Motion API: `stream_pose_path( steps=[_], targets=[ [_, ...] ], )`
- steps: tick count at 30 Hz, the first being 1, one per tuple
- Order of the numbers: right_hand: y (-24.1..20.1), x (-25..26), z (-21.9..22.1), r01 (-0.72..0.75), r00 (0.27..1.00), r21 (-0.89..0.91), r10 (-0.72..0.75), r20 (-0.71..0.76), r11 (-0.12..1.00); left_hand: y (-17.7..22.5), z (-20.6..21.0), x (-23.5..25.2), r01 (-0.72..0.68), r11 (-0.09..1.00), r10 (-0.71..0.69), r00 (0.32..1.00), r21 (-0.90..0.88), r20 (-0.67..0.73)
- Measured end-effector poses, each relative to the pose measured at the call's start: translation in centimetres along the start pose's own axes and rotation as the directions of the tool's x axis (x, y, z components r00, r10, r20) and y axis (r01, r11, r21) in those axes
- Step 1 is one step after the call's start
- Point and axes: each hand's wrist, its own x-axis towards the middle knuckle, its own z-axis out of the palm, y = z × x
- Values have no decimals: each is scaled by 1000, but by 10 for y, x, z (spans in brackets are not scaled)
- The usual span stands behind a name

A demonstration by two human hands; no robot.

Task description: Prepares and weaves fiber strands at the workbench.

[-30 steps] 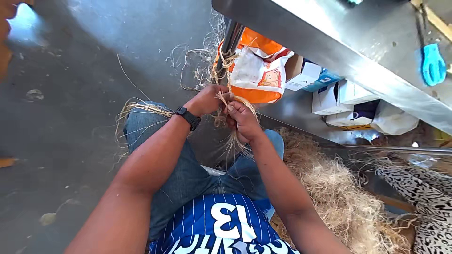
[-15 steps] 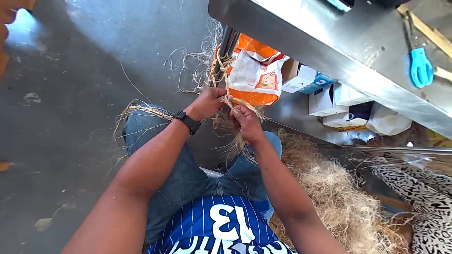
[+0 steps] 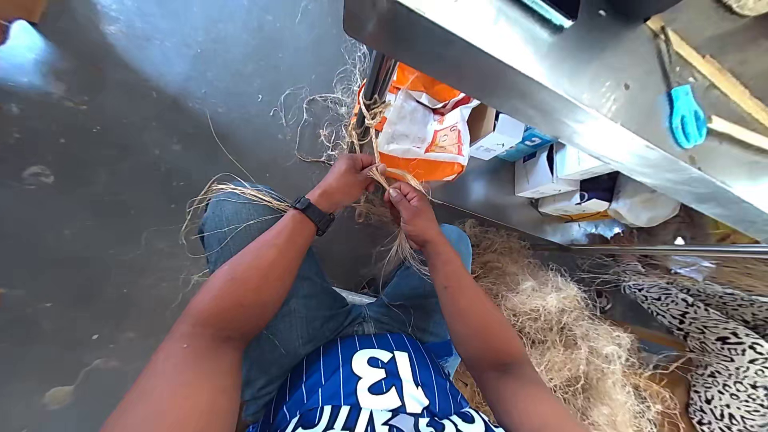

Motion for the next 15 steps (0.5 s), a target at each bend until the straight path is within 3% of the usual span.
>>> stream_pose_path(
  steps=[7, 11, 13, 15],
  targets=[
    [-1, -13, 6, -96, 993, 106, 102, -53, 990, 2, -7, -3, 84, 990, -69, 990, -115, 122],
    [2, -12, 5, -94, 994, 155, 100, -32, 983, 2, -9, -1, 38, 995, -23, 987, -89, 158],
    [3, -15, 3, -75, 997, 90, 77, -24, 993, 0, -8, -1, -3, 1000, 5, 991, -15, 135],
    [-7, -21, -6, -58, 998, -100, 55, -34, 993, -2, -7, 1, -14, 999, 10, 993, 32, 115]
  ],
)
